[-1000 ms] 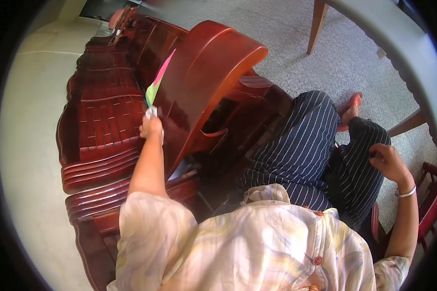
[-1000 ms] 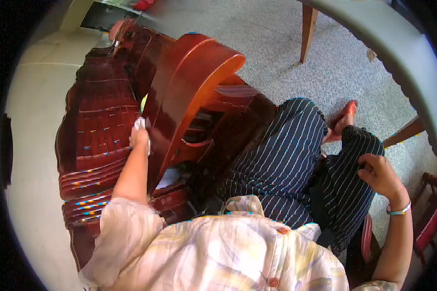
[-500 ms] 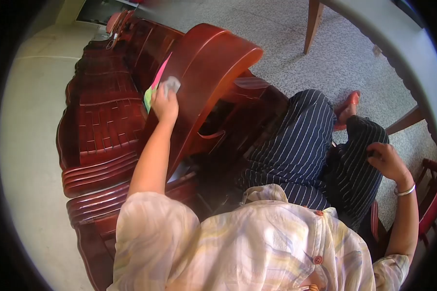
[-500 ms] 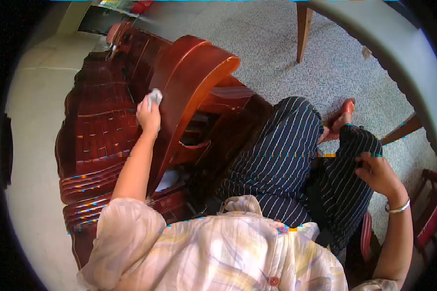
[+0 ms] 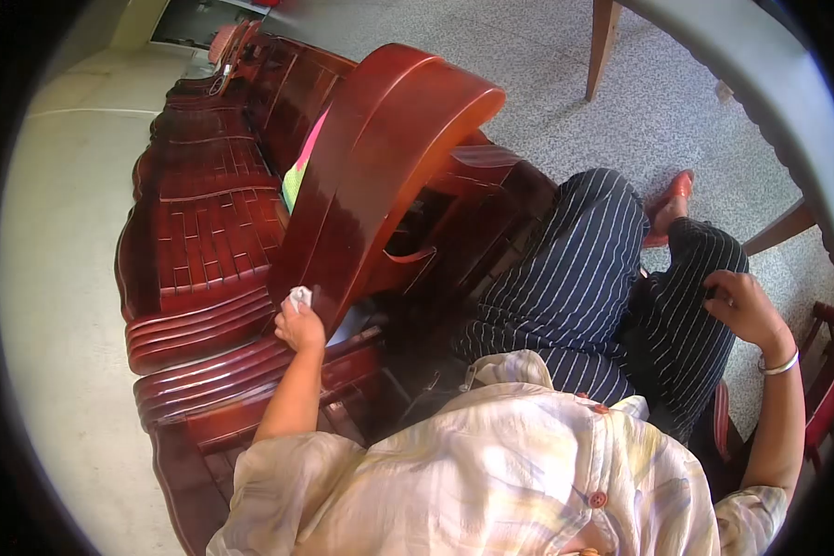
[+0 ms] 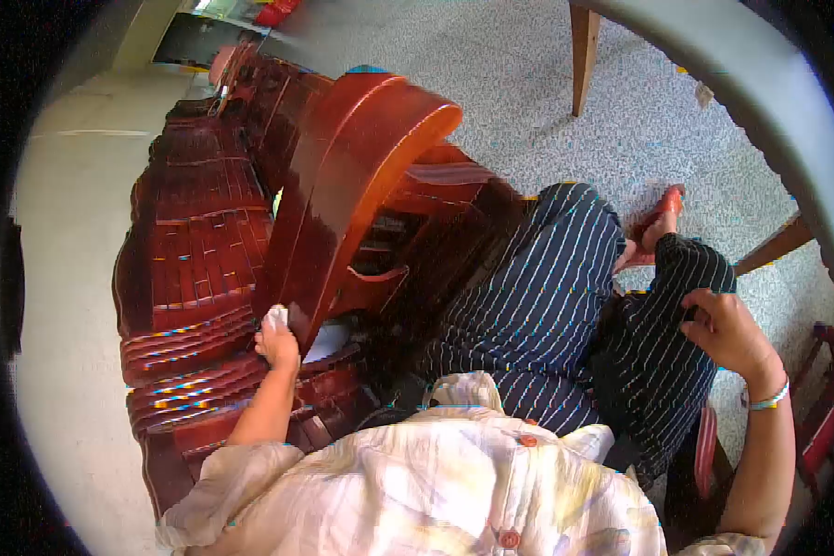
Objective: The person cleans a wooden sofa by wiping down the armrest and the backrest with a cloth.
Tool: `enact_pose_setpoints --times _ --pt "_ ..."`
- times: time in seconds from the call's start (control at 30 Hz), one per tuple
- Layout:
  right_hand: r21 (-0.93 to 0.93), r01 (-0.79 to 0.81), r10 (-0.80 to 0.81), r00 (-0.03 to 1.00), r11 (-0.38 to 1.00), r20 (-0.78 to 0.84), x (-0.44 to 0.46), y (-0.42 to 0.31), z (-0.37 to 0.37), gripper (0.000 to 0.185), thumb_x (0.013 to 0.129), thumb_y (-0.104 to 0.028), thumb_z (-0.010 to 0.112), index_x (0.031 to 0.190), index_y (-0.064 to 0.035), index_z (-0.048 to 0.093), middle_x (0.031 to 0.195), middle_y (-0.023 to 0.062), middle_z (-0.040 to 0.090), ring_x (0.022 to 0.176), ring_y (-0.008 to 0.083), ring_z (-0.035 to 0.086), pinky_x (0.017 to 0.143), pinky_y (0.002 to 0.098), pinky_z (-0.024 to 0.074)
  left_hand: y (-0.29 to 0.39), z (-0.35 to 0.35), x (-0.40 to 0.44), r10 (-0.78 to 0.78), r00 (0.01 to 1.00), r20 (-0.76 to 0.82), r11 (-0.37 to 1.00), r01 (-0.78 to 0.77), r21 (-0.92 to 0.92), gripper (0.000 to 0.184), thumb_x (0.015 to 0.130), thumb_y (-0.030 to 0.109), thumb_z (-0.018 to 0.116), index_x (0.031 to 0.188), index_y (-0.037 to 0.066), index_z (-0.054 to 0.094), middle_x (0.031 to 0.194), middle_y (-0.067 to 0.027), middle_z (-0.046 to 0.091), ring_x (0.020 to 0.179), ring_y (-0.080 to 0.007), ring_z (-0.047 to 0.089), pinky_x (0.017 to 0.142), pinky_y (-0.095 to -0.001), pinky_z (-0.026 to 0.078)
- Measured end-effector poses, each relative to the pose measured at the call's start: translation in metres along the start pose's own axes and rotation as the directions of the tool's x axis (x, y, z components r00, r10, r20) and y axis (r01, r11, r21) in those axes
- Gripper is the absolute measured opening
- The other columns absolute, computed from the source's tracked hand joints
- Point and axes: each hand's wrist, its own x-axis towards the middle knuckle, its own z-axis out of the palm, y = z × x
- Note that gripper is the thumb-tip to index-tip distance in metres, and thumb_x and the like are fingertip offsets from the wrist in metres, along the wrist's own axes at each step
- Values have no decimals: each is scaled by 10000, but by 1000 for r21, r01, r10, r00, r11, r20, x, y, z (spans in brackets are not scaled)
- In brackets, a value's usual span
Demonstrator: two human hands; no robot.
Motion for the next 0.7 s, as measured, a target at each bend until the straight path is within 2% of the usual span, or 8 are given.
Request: enact_pose_setpoints --times 0.03,0.17,0.23,0.3,0.37,0.5,0.63,0.7 --pt "23 20 -20 1000 1000 -5 1 2 1 237 654 -44 618 873 22 557 606 125 550 550 198 550 522 303 423 16 -8 -6 44 999 21 993 -41 -112 332 787 246 494 1111 174 494 1048 -183 492 955 -375 444 827 -447 355" --pt "15 46 -46 999 999 -11 3 4 3 235 661 -48 611 875 29 553 596 131 545 549 206 557 514 310 423 69 -6 -7 189 976 -109 911 -216 -350 370 778 253 491 1137 169 482 1048 -169 492 974 -352 437 857 -434 329" --pt "6 39 -39 999 999 -6 3 2 2 235 661 -48 609 877 28 554 594 134 544 548 208 557 513 311 423 103 -25 -9 227 972 -66 887 -234 -399 378 773 237 489 1143 161 481 1078 -150 471 996 -335 416 867 -424 323" --pt "0 28 -28 1000 1000 -3 3 3 1 235 661 -48 607 878 28 555 591 137 543 548 209 558 511 312 423 131 -33 -11 319 932 -171 804 -362 -471 377 765 215 493 1138 159 485 1093 -146 459 1001 -329 409 869 -417 321" --pt "13 56 -56 998 998 -10 3 5 3 234 661 -46 605 878 27 555 578 135 542 533 215 553 508 314 423 159 -40 -10 479 825 -301 672 -565 -479 382 748 180 512 1129 160 492 1088 -142 455 1000 -327 405 874 -413 316" --pt "-5 66 -66 998 998 -23 3 5 3 232 658 -47 609 872 26 555 564 131 537 515 217 546 501 309 418 220 -72 -9 658 619 -429 433 -777 -457 368 714 117 558 1079 152 524 1043 -141 465 985 -330 409 867 -409 322" --pt "-8 82 -82 996 997 -31 5 11 5 225 659 -51 613 862 24 554 542 125 526 500 201 536 481 303 405 269 -91 -3 733 441 -517 230 -877 -422 332 705 119 566 1035 152 559 999 -137 482 962 -323 420 843 -403 349" --pt "-5 61 -61 998 998 -19 5 11 3 223 659 -52 615 860 23 554 540 123 525 501 194 535 476 301 401 286 -100 -5 752 413 -514 181 -879 -441 323 697 110 563 1018 148 574 997 -131 484 960 -323 420 846 -404 353"
